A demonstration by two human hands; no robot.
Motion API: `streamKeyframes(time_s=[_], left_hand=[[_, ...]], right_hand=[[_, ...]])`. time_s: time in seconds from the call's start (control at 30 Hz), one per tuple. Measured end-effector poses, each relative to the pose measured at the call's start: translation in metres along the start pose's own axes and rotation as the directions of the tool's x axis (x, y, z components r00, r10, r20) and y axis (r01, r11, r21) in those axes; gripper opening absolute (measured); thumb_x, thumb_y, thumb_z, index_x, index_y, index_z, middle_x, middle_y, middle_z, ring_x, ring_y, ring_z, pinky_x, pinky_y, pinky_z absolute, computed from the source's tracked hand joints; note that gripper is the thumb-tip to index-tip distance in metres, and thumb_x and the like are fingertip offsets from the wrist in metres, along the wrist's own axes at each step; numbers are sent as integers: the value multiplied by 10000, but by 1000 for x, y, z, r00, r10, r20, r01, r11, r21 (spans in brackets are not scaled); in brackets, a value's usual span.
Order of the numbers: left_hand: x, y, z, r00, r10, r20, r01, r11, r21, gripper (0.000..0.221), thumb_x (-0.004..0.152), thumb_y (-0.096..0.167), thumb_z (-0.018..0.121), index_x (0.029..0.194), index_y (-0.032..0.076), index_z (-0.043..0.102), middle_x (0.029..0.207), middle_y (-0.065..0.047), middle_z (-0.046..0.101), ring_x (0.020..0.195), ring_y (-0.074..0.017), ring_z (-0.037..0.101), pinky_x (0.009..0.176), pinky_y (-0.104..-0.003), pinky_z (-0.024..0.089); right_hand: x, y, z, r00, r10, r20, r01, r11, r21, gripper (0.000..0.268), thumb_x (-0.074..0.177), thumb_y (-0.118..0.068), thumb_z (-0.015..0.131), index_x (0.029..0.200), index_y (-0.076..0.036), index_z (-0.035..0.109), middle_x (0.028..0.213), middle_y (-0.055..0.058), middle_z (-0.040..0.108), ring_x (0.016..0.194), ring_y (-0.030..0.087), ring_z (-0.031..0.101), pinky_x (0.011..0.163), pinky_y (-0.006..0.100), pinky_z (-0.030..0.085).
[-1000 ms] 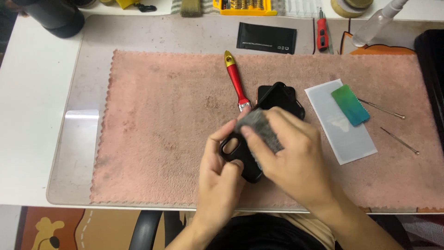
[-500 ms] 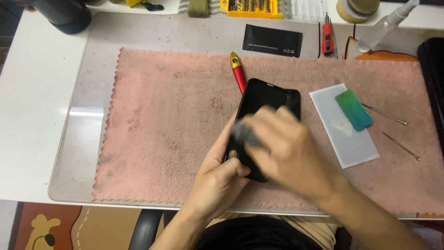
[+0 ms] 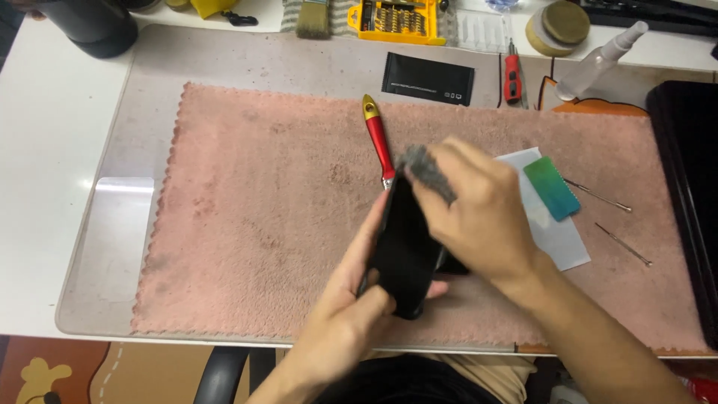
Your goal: Cleaning a phone case and a smartphone screen using a brush, sponge, and cleaning cloth on a workbench.
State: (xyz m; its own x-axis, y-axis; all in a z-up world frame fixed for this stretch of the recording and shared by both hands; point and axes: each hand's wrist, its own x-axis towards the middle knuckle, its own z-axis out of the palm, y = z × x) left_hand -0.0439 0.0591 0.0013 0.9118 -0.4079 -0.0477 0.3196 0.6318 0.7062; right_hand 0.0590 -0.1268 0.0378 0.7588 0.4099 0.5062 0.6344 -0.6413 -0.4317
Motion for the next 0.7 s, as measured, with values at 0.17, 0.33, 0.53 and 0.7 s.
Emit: streamKeyframes(time_s=[0.17, 0.33, 0.53, 0.7], left_hand=[[3, 0, -4, 993, 103, 49, -94, 983, -160, 997, 812, -24, 529, 1755, 89, 226, 1688, -102, 287, 1464, -259, 526, 1243, -456, 476], [27, 2, 10, 977, 112, -184, -160, 950, -269, 465, 1223, 455, 369, 1232, 95, 662, 1183, -93, 696, 1216, -195, 640, 1154, -386, 473], [43, -19, 35, 907, 220, -360, -311, 925, -217, 811, 1170, 628, 229, 1771, 138, 466, 1611, -322, 668, 1539, -358, 624, 1351, -417, 407], [39, -18, 39, 851, 338, -403, -245, 933, 265, 936, 1084, 733, 223, 1820, 162, 305, 1752, -124, 567, 1609, -203, 528, 1362, -355, 336]], right_hand=[[-11, -33, -4, 994, -91, 56, 84, 991, 109, 135, 1065, 50, 743, 1197, 71, 721, 1060, 173, 729, 899, 332, 684, 819, 437, 513], [-18, -53, -5, 983, -142, 115, 127, 984, 127, 325, 952, 133, 726, 1256, 18, 710, 1064, 112, 728, 832, 305, 517, 816, 393, 468], [-12, -61, 6, 993, -121, 10, 119, 987, 108, 195, 1031, 58, 786, 1205, 36, 700, 1082, 152, 741, 858, 353, 597, 969, 464, 524], [-7, -59, 12, 979, -71, -192, 47, 991, -124, 57, 1056, 45, 779, 1106, 55, 751, 1016, 146, 777, 853, 330, 691, 797, 471, 453]])
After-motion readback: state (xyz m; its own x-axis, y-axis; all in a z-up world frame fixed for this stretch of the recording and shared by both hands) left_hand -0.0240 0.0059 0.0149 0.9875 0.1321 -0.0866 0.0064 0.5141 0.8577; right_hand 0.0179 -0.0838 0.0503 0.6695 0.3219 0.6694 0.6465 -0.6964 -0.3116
